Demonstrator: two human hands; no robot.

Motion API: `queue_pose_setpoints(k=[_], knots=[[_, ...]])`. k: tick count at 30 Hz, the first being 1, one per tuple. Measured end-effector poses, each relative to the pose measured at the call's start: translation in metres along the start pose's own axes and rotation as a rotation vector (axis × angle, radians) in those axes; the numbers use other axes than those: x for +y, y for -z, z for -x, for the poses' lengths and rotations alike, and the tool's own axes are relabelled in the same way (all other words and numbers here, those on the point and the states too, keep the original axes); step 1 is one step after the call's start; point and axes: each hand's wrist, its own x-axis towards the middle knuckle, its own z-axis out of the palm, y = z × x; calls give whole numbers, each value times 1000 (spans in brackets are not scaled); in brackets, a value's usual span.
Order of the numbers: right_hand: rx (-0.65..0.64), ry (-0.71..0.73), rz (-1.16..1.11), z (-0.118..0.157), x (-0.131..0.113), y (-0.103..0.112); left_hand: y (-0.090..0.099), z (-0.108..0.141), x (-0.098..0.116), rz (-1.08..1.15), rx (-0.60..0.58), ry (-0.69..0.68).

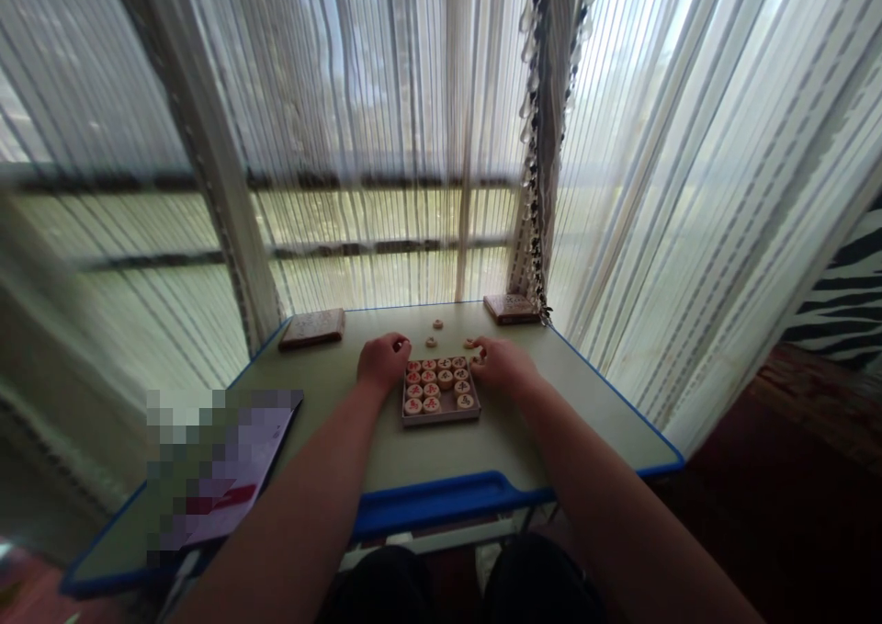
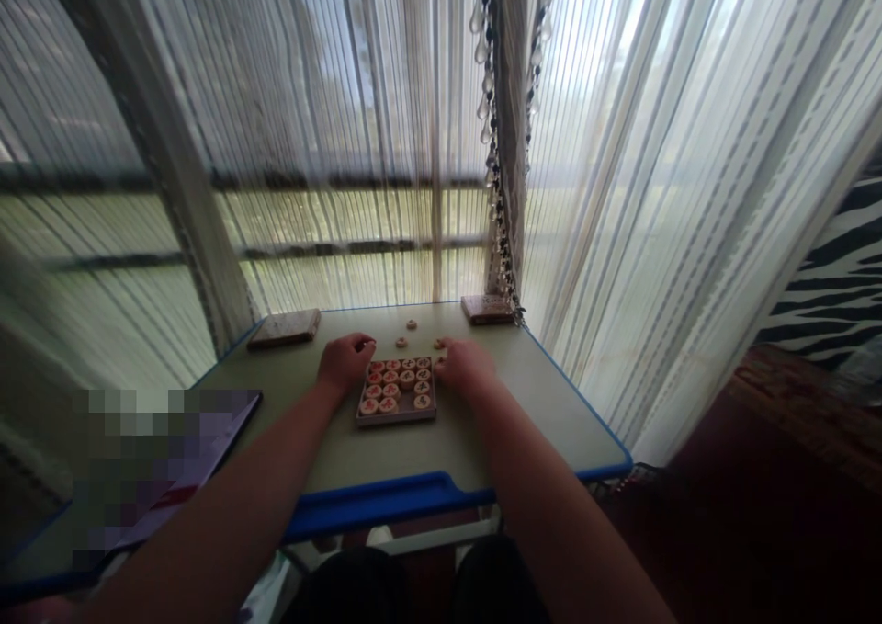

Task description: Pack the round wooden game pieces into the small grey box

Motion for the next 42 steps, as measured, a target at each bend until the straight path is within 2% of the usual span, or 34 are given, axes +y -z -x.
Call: queue_pose_setpoints(k=[3, 6, 9, 12, 17, 22, 31, 42], knots=[[-41, 3, 8, 2, 0, 2, -1, 0, -1, -3, -1, 9], [27, 13, -53, 6, -3, 9, -1, 0, -1, 4, -3, -1], [64, 153, -243, 13, -11, 17, -2, -1, -2, 8, 0, -9], [-17, 341, -409, 21, -21, 24, -2, -1, -3, 16, 8, -16], [-125, 472, -436, 29, -29, 27, -3, -1, -2, 16, 11, -26], [-197, 501, -382, 28, -27, 20, -6, -2, -3, 17, 10, -22], [-216, 468, -350, 26, -23, 11, -6, -3, -5, 28, 26, -25], [-262, 480, -323, 24, -24, 17, -5, -2, -3, 29, 18, -13]])
